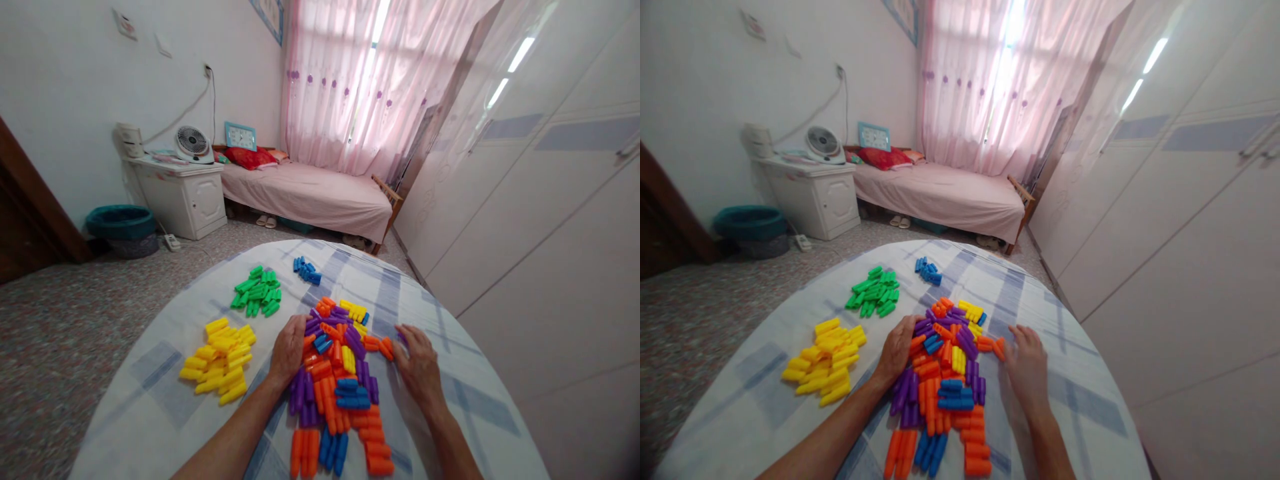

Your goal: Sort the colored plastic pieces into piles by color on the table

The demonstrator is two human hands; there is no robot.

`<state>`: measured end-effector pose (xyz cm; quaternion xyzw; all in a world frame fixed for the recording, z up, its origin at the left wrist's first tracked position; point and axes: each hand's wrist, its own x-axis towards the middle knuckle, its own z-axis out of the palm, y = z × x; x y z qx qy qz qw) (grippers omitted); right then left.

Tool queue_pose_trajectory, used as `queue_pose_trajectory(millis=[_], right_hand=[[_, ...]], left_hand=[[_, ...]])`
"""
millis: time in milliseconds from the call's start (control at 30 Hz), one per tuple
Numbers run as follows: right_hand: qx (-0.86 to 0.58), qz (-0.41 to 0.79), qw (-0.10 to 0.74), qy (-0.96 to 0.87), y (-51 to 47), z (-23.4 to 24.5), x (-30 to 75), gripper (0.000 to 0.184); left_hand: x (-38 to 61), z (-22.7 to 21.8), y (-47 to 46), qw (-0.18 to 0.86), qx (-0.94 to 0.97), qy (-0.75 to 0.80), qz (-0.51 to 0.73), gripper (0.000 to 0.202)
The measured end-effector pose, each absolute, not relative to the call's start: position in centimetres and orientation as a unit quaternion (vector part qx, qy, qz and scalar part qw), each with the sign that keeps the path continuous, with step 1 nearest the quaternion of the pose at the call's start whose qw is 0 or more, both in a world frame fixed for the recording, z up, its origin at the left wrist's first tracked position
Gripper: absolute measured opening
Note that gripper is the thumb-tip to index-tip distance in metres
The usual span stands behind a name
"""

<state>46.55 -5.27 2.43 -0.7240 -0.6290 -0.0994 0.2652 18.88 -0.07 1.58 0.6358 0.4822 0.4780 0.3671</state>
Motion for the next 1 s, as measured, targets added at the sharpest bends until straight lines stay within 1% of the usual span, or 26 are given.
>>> queue_pose_trajectory(millis=[133, 233, 400, 467, 667, 800, 1000], right_hand=[[-0.65, -0.007, 0.263, -0.712, -5.3, 2.1, 44.8, 0.04], [-0.651, -0.001, 0.251, -0.717, -5.4, 1.4, 44.4, 0.043], [-0.702, -0.02, 0.216, -0.678, -7.3, 1.0, 45.4, 0.046], [-0.702, -0.02, 0.196, -0.685, -9.0, 0.9, 46.2, 0.044], [-0.691, -0.003, 0.155, -0.707, -13.9, 0.9, 48.6, 0.03], [-0.699, -0.011, 0.176, -0.693, -13.5, 2.0, 48.2, 0.03], [-0.67, -0.022, 0.229, -0.706, -8.1, 3.4, 44.7, 0.034]], left_hand=[[18.8, 1.6, -0.1, 0.37, 0.631, 0.483, 0.481, 0.04], [18.8, 1.4, -0.1, 0.36, 0.644, 0.479, 0.476, 0.039], [18.7, 1.3, -0.1, 0.352, 0.647, 0.477, 0.479, 0.04], [18.8, 1.5, -0.1, 0.363, 0.64, 0.478, 0.48, 0.042], [18.9, 1.6, -0.2, 0.371, 0.632, 0.483, 0.479, 0.043], [18.9, 1.3, -0.1, 0.355, 0.639, 0.48, 0.484, 0.042], [18.9, 1.5, -0.1, 0.363, 0.638, 0.481, 0.48, 0.042]])
